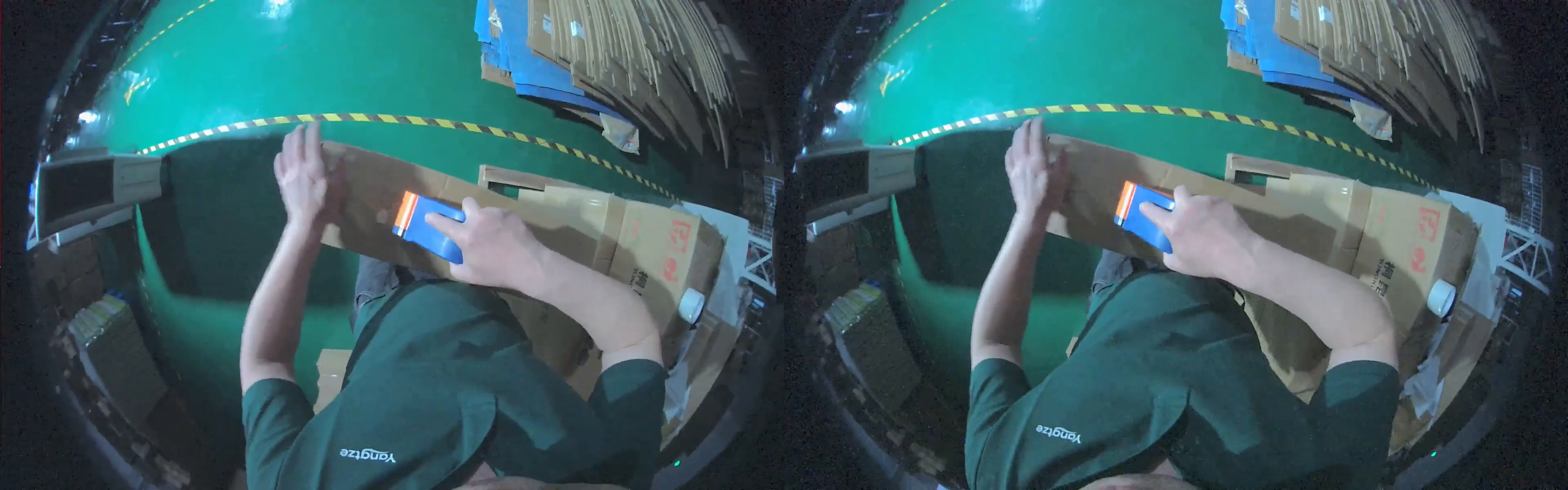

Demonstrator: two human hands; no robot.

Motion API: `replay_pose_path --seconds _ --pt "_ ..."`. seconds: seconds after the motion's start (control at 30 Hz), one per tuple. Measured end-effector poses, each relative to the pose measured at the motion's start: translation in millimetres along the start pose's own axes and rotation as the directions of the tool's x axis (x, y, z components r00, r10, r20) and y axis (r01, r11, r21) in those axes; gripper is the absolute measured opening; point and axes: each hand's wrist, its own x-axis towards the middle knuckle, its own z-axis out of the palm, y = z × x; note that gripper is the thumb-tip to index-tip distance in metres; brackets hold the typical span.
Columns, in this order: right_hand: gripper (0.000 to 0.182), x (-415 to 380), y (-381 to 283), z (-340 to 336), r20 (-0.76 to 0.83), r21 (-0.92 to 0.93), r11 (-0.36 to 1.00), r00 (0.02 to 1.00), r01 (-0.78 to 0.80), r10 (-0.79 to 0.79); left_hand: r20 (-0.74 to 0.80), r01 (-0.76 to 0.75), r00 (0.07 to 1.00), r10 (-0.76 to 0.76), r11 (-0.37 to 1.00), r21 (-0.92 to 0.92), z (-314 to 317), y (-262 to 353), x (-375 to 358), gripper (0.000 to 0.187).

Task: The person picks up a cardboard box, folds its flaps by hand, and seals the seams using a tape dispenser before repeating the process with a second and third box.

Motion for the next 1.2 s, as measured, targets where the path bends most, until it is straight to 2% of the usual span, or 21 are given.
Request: replay_pose_path --seconds 0.03,0.13,0.23,0.33,0.43,0.53,0.63,0.73,0.83,0.93,1.03,1.13,1.2 --pt "0.058 1 -2 1 0.004 0.007 1.000 1.000 0.013 -0.013 -0.017 0.033 0.999 -0.033 0.999 -0.004 0 10 -6 0.067" --pt "0.056 -1 5 4 -0.032 0.019 0.999 0.999 0.037 -0.036 0.195 -0.073 0.980 0.049 0.990 0.121 10 45 -12 0.065" --pt "0.054 -23 19 16 -0.144 0.162 0.986 0.989 0.050 -0.027 0.181 -0.098 0.981 0.065 0.980 0.173 9 43 -11 0.067" --pt "0.059 -68 51 32 -0.271 0.197 0.976 0.962 0.095 -0.039 0.213 -0.094 0.975 0.062 0.985 0.146 7 46 -10 0.065" --pt "0.069 -118 80 45 -0.198 0.140 0.990 0.980 0.034 -0.006 0.269 -0.083 0.962 0.043 0.986 0.141 2 47 -6 0.066" --pt "0.069 -157 96 56 -0.085 0.085 0.992 0.991 -0.095 0.102 0.246 -0.113 0.967 0.069 0.979 0.169 6 47 -6 0.066" --pt "0.066 -173 109 68 -0.210 0.113 0.993 0.976 -0.031 0.054 0.322 -0.079 0.947 0.016 0.980 0.184 5 51 -5 0.065" --pt "0.069 -171 118 78 -0.055 0.072 0.991 0.991 -0.116 0.120 0.322 -0.046 0.947 -0.006 0.987 0.154 7 49 -6 0.063" --pt "0.066 -162 121 84 -0.112 0.099 0.990 0.988 -0.096 0.107 0.302 -0.066 0.953 0.003 0.978 0.200 14 43 -8 0.063" --pt "0.060 -148 115 75 0.039 0.092 0.985 0.989 -0.144 0.141 0.289 -0.051 0.957 -0.009 0.979 0.199 14 43 -8 0.061" --pt "0.062 -143 108 67 0.162 0.020 0.985 0.973 -0.172 0.167 0.295 -0.062 0.955 0.006 0.981 0.181 11 45 -9 0.064" --pt "0.060 -141 106 64 0.161 0.044 0.981 0.971 -0.188 0.179 0.321 -0.046 0.947 0.000 0.990 0.134 7 51 -9 0.065" --pt "0.062 -140 105 62 0.194 0.044 0.978 0.962 -0.204 0.192 0.265 -0.119 0.962 0.065 0.974 0.194 12 62 -10 0.061"
